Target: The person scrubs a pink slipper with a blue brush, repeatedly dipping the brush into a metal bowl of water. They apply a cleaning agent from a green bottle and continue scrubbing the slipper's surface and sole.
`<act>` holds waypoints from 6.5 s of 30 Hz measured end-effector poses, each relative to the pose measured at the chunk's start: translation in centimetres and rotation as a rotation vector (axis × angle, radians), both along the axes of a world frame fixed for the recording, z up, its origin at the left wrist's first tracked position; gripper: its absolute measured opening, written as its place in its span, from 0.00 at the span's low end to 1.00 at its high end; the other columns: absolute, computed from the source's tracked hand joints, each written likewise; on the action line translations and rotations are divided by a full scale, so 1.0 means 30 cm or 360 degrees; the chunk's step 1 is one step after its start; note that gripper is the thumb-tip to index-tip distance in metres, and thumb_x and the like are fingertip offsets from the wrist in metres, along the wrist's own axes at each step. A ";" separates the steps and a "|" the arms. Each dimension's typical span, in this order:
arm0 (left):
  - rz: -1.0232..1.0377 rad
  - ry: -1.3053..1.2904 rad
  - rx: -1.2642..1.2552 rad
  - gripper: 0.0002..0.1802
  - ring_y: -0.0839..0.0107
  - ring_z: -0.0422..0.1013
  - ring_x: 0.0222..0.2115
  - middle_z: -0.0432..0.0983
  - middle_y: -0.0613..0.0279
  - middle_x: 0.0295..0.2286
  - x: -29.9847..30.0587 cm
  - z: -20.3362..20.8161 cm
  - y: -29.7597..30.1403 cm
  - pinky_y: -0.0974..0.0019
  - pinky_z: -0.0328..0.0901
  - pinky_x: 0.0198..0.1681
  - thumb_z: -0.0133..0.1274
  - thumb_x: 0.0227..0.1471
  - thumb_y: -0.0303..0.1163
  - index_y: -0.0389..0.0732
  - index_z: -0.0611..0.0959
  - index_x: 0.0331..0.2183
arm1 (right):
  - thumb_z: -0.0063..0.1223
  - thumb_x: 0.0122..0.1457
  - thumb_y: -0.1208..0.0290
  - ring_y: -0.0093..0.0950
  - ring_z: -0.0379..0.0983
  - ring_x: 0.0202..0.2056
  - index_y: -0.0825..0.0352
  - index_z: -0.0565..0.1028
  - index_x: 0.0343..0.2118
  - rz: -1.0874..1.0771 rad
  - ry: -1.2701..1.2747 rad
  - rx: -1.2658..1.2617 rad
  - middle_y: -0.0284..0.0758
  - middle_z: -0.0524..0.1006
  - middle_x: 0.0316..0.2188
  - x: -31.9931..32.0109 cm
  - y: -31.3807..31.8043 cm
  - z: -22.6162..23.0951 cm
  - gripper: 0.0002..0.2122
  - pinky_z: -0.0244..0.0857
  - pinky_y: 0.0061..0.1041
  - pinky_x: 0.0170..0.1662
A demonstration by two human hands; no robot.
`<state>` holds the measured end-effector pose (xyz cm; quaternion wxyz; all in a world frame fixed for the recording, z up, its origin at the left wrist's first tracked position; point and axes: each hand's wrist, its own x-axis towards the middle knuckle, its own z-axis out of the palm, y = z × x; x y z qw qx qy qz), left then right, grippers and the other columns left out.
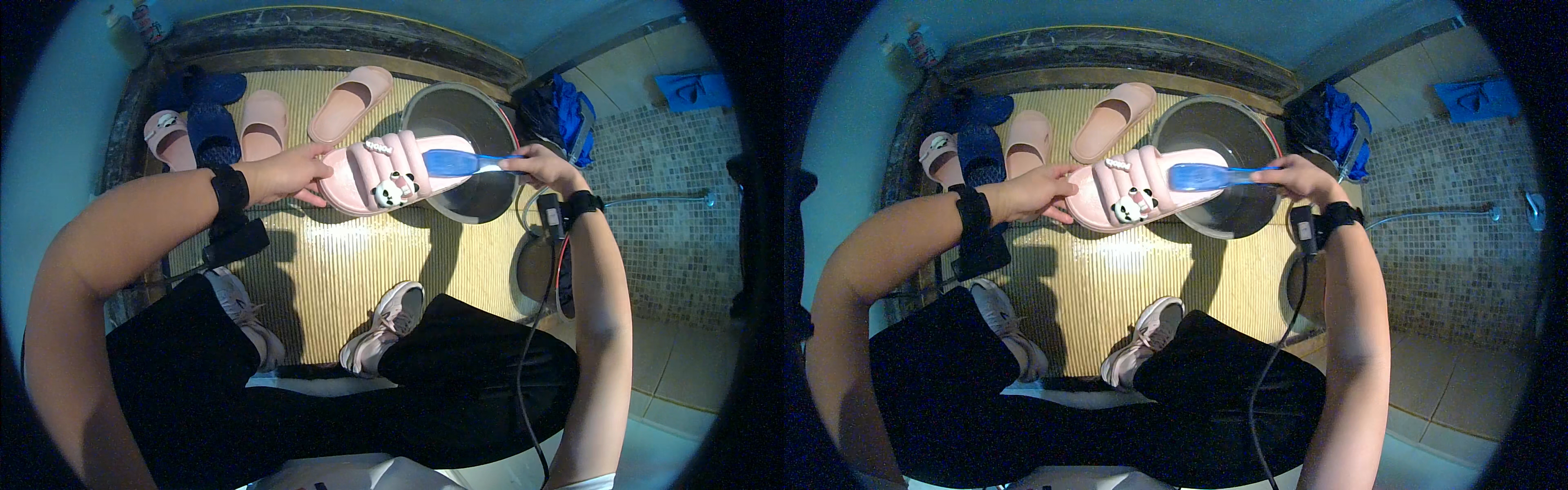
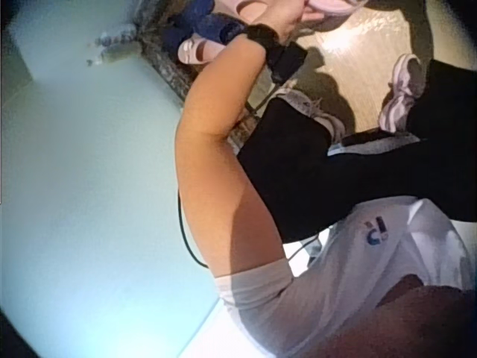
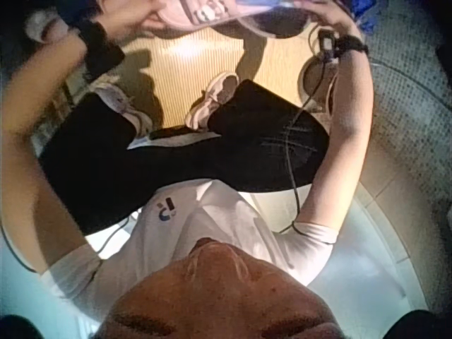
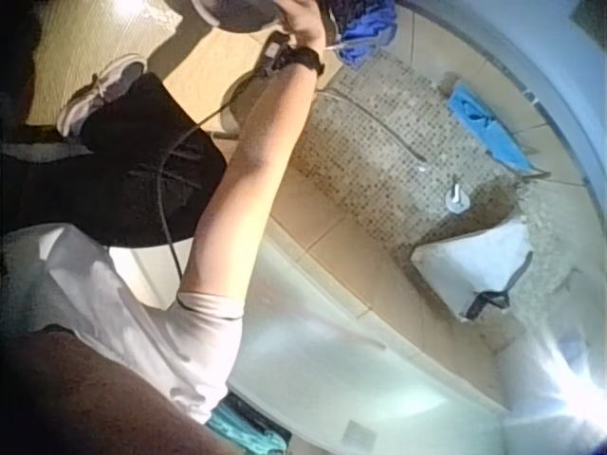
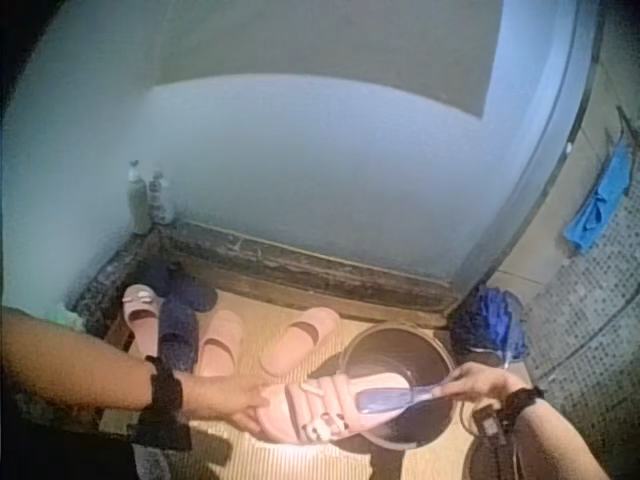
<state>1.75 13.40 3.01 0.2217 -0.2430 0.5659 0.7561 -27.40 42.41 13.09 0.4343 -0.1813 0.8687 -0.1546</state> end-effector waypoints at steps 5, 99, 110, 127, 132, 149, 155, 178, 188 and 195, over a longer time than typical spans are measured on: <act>-0.0010 0.0022 -0.0095 0.27 0.73 0.76 0.36 0.74 0.57 0.42 -0.045 0.028 -0.015 0.71 0.76 0.34 0.43 0.58 0.27 0.38 0.61 0.59 | 0.64 0.51 0.55 0.11 0.49 0.12 0.60 0.74 0.22 -0.0227 -0.0110 -0.0112 0.18 0.59 0.11 -0.019 0.092 -0.005 0.15 0.37 0.15 0.15; -0.0618 0.1379 -0.1837 0.18 0.45 0.63 0.50 0.59 0.40 0.53 -0.022 0.033 0.019 0.56 0.62 0.51 0.52 0.43 0.28 0.36 0.74 0.41 | 0.67 0.47 0.51 0.12 0.51 0.10 0.58 0.72 0.18 -0.0257 -0.0351 0.0021 0.20 0.61 0.09 -0.008 0.109 -0.055 0.18 0.39 0.14 0.13; -0.0988 0.1553 -0.2475 0.38 0.44 0.54 0.57 0.46 0.42 0.61 -0.029 0.030 0.031 0.49 0.54 0.58 0.59 0.33 0.23 0.42 0.71 0.51 | 0.67 0.47 0.52 0.12 0.52 0.10 0.59 0.72 0.16 -0.0294 -0.0422 0.0011 0.21 0.63 0.09 -0.010 0.109 -0.091 0.19 0.40 0.13 0.12; -0.0804 0.1624 -0.2567 0.20 0.40 0.63 0.50 0.55 0.31 0.54 -0.047 0.059 0.073 0.51 0.62 0.52 0.53 0.41 0.26 0.29 0.74 0.40 | 0.65 0.47 0.57 0.21 0.73 0.17 0.68 0.79 0.25 0.0067 -0.0444 0.0145 0.33 0.77 0.18 0.091 -0.004 -0.078 0.16 0.68 0.17 0.20; -0.0818 0.1162 -0.2097 0.18 0.47 0.71 0.39 0.71 0.36 0.36 -0.008 0.083 0.062 0.53 0.67 0.40 0.54 0.40 0.27 0.31 0.76 0.38 | 0.61 0.44 0.61 0.35 0.77 0.26 0.74 0.77 0.28 0.0836 0.0484 -0.0146 0.46 0.77 0.21 0.163 -0.086 -0.063 0.18 0.70 0.30 0.31; -0.0248 0.0875 -0.1368 0.21 0.49 0.75 0.31 0.77 0.41 0.28 0.027 0.064 0.030 0.57 0.69 0.36 0.56 0.42 0.40 0.30 0.80 0.32 | 0.44 0.59 0.44 0.48 0.73 0.25 0.70 0.73 0.22 0.0415 0.1257 -0.0360 0.50 0.73 0.17 0.330 -0.138 -0.076 0.28 0.66 0.41 0.30; -0.0252 0.0909 -0.1564 0.20 0.50 0.74 0.33 0.76 0.43 0.31 -0.015 0.087 0.066 0.57 0.68 0.39 0.57 0.42 0.38 0.31 0.79 0.32 | 0.47 0.58 0.46 0.46 0.73 0.20 0.68 0.71 0.18 0.0781 0.1346 -0.0562 0.47 0.72 0.14 0.396 -0.166 -0.082 0.26 0.66 0.41 0.25; -0.0402 0.1039 -0.1592 0.16 0.47 0.73 0.34 0.75 0.41 0.31 0.004 0.090 0.092 0.52 0.68 0.38 0.56 0.39 0.33 0.32 0.78 0.31 | 0.48 0.56 0.42 0.44 0.72 0.18 0.65 0.71 0.19 0.1517 0.1294 -0.0787 0.43 0.71 0.12 0.417 -0.167 -0.084 0.26 0.67 0.39 0.23; -0.0464 0.0997 -0.1902 0.16 0.47 0.72 0.32 0.74 0.41 0.28 -0.012 0.099 0.102 0.51 0.67 0.37 0.56 0.38 0.34 0.31 0.76 0.28 | 0.37 0.60 0.40 0.48 0.75 0.31 0.70 0.76 0.24 0.0235 0.1167 -0.0158 0.50 0.77 0.23 0.232 -0.103 -0.082 0.32 0.67 0.40 0.37; -0.0521 0.0906 -0.1905 0.15 0.45 0.72 0.30 0.74 0.42 0.25 -0.023 0.107 0.089 0.51 0.68 0.36 0.57 0.37 0.34 0.32 0.77 0.26 | 0.41 0.59 0.41 0.49 0.74 0.25 0.70 0.74 0.21 0.0592 0.1232 -0.0327 0.50 0.74 0.17 0.356 -0.161 -0.059 0.30 0.67 0.42 0.31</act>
